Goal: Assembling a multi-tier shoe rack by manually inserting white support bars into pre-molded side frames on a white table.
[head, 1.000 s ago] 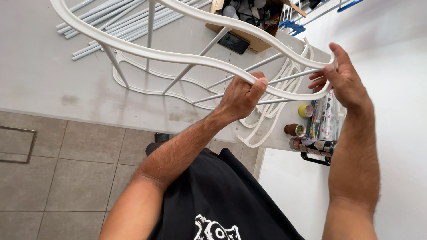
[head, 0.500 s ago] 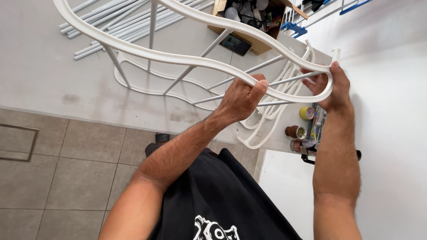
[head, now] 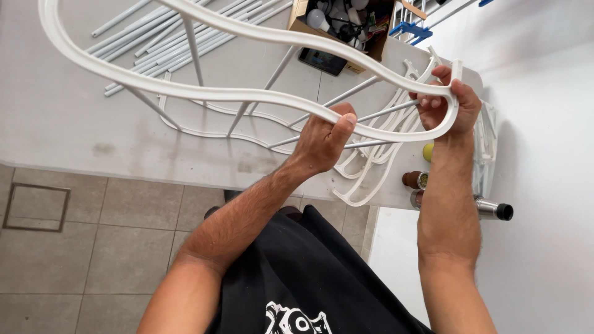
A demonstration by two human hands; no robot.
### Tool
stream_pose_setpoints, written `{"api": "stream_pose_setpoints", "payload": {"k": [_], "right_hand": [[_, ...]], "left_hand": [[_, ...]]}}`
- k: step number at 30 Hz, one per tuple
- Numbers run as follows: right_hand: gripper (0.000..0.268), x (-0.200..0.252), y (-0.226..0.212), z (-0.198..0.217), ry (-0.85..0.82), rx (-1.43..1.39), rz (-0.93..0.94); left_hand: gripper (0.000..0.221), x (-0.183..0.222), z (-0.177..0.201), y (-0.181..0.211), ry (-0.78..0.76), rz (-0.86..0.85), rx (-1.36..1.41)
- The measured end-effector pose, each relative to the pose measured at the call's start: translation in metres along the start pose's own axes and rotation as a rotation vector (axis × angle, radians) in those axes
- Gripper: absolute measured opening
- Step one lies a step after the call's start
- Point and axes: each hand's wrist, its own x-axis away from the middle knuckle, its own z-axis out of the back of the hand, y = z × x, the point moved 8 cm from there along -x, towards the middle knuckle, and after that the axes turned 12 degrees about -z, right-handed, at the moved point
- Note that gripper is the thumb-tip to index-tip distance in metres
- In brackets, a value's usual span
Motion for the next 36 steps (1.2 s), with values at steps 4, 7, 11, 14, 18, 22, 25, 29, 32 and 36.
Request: {"api": "stream_pose_setpoints", "payload": {"k": [4,7,11,14,18,22,25,29,32,36], "right_hand": [[0.044,-0.011,0.005,0.054,0.005,0.083,0.037],[0.035,-0.002,-0.002,0.02,0.076,0.07,0.041],[0.035,0.054,-0.048,-0.045,0.749,0.604,0.317],[0.026,0.058,-0.072,-0.13,0.752,1.3,0.636],[0.062,0.006,-0.016,-0.216,0.24,1.819,0.003],[0.062,-0.023,0.008,-0.208,0.249,2.073,-0.302],[0.056,-0.022,0.014,-0.204,0.263,2.02,-0.246],[0.049,-0.027,0.012,-0.201,0.298,2.045,-0.165],[0.048,-0.025,0.011,-0.196,0.319,2.045,-0.171],[0.041,-0.031,0.016,-0.187,0.26,2.023,-0.118]], "left_hand": [[0.043,0.004,-0.006,-0.024,-0.035,-0.037,0.014],[0.044,0.002,-0.004,-0.018,-0.024,-0.033,0.032],[0.039,0.003,-0.001,-0.002,-0.051,-0.013,0.014],[0.04,0.001,0.0,0.004,-0.061,-0.003,0.0],[0.049,0.002,-0.001,0.005,-0.083,0.01,0.012],[0.044,0.001,0.0,0.005,-0.089,0.052,0.013],[0.042,0.007,0.0,0.003,-0.086,0.128,0.008],[0.043,0.005,0.001,0.002,-0.072,0.089,-0.015],[0.042,0.004,-0.001,0.003,-0.071,0.068,0.002],[0.044,0.004,0.001,0.004,-0.085,0.064,-0.027]]}}
